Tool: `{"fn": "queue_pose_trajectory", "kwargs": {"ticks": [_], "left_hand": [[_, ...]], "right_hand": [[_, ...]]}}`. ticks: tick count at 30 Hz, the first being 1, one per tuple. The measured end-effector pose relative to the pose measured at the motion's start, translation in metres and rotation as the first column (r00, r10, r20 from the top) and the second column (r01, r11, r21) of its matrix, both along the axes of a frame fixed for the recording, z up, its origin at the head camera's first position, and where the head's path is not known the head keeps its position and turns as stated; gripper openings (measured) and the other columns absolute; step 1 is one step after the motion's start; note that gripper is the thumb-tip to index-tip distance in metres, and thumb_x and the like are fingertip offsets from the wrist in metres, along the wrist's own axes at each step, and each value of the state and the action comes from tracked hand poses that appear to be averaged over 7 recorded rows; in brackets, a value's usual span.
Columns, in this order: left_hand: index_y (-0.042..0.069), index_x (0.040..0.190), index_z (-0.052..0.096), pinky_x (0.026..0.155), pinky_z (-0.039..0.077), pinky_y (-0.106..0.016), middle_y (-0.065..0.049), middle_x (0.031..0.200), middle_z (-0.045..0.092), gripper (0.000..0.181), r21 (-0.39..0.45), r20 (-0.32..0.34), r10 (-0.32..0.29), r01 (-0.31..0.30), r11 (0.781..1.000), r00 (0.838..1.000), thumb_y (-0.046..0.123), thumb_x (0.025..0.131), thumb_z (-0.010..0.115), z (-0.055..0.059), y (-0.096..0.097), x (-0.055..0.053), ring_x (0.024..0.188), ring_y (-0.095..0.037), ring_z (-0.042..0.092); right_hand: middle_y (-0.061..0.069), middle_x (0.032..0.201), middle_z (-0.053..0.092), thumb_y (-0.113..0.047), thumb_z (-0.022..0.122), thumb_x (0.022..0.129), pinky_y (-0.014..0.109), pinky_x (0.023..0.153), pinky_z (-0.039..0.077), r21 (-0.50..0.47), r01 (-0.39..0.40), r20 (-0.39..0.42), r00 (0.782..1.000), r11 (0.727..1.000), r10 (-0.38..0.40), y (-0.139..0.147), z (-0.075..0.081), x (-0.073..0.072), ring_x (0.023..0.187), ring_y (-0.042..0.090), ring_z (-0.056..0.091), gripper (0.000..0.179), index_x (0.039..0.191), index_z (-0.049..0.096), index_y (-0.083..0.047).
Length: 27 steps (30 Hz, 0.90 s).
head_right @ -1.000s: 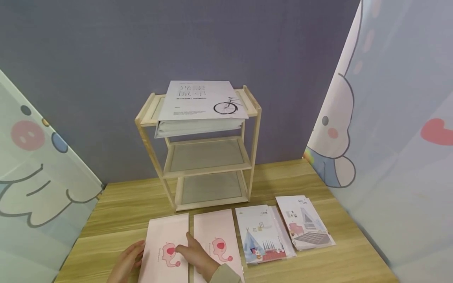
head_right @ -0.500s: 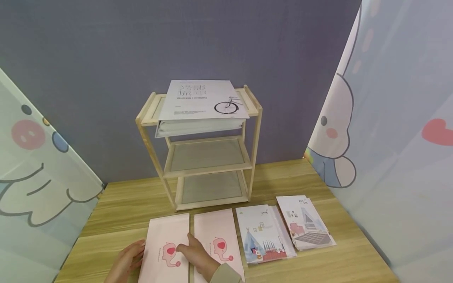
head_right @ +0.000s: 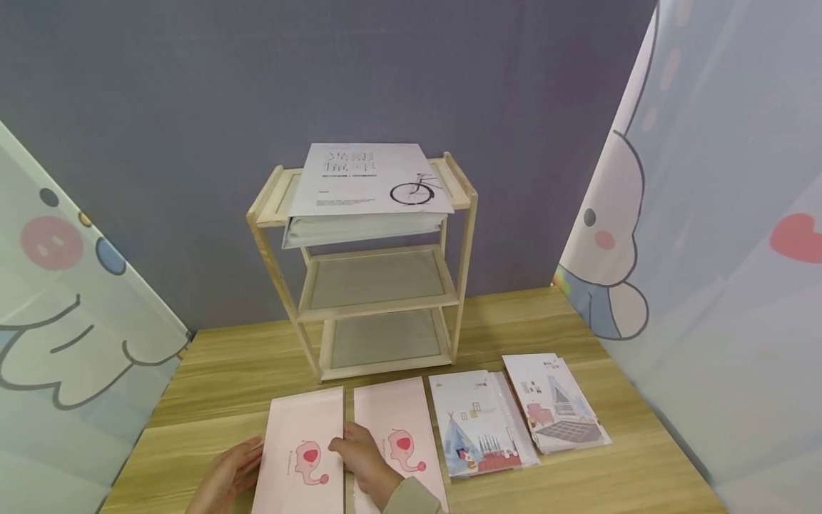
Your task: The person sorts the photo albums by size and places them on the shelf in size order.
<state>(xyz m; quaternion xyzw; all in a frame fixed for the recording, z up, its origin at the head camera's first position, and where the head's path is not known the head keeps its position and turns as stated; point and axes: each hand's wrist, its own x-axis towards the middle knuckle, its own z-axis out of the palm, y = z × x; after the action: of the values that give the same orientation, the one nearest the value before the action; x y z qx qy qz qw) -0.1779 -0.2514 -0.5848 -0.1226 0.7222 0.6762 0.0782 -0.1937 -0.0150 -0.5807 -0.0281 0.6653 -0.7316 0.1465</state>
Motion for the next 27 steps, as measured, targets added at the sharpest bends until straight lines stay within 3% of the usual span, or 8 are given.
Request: {"fn": "queue_pose_trajectory", "kwargs": {"ticks": [3,6,10,13,20,27], "left_hand": [[-0.018,0.133,0.035,0.088,0.049,-0.047,-0.023,0.121,0.059,0.065,0.026,0.003,0.014,-0.014,1.000,1.000,0.032,0.095,0.053,-0.0027,-0.0016,-0.0015,0.105,-0.026,0.059],[-0.018,0.134,0.033,0.083,0.051,-0.040,-0.020,0.120,0.060,0.066,0.031,0.011,0.024,-0.024,0.999,1.000,0.030,0.094,0.055,-0.0044,-0.0024,-0.0019,0.102,-0.021,0.058],[-0.016,0.137,0.032,0.084,0.052,-0.044,-0.033,0.131,0.046,0.063,-0.001,0.022,0.037,-0.037,0.999,0.999,0.022,0.093,0.059,-0.0065,-0.0022,-0.0008,0.109,-0.030,0.055],[-0.015,0.137,0.031,0.084,0.051,-0.047,-0.036,0.136,0.039,0.062,-0.005,0.021,0.039,-0.039,0.999,0.999,0.013,0.091,0.061,-0.0087,-0.0026,-0.0004,0.110,-0.030,0.056],[-0.016,0.137,0.031,0.079,0.053,-0.044,-0.035,0.134,0.042,0.067,-0.020,0.000,0.046,-0.046,0.999,0.999,-0.003,0.082,0.066,-0.0102,-0.0016,0.0012,0.112,-0.036,0.055],[-0.016,0.136,0.032,0.079,0.054,-0.039,-0.036,0.131,0.044,0.068,-0.014,-0.013,0.063,-0.064,0.998,0.998,-0.010,0.078,0.066,-0.0110,-0.0017,0.0031,0.114,-0.037,0.054]], "right_hand": [[0.045,0.133,0.032,-0.002,0.053,0.079,0.063,0.083,0.043,-0.001,0.003,0.003,1.000,1.000,-0.003,0.0010,-0.0014,-0.0007,0.121,0.056,0.037,0.066,0.133,0.026,0.024],[0.045,0.130,0.036,0.000,0.054,0.078,0.056,0.081,0.048,-0.007,0.025,0.001,1.000,1.000,-0.025,0.0020,-0.0032,-0.0010,0.116,0.051,0.046,0.065,0.132,0.028,0.024],[0.039,0.122,0.048,0.007,0.056,0.075,0.044,0.085,0.051,-0.028,0.067,-0.020,0.997,0.997,-0.068,0.0036,-0.0048,-0.0005,0.112,0.042,0.052,0.061,0.129,0.033,0.024],[0.029,0.117,0.055,0.016,0.057,0.071,0.038,0.088,0.051,-0.044,0.082,-0.032,0.996,0.996,-0.084,0.0047,-0.0047,0.0006,0.109,0.035,0.054,0.062,0.128,0.036,0.024],[0.017,0.112,0.056,0.028,0.059,0.061,0.033,0.078,0.055,-0.053,0.073,-0.051,0.996,0.996,-0.076,0.0050,-0.0075,0.0013,0.100,0.022,0.055,0.074,0.131,0.037,0.020],[0.019,0.111,0.057,0.028,0.058,0.064,0.030,0.074,0.055,-0.129,0.045,-0.053,0.997,0.991,-0.052,0.0089,-0.0095,0.0009,0.095,0.020,0.056,0.074,0.133,0.034,0.020]]}}
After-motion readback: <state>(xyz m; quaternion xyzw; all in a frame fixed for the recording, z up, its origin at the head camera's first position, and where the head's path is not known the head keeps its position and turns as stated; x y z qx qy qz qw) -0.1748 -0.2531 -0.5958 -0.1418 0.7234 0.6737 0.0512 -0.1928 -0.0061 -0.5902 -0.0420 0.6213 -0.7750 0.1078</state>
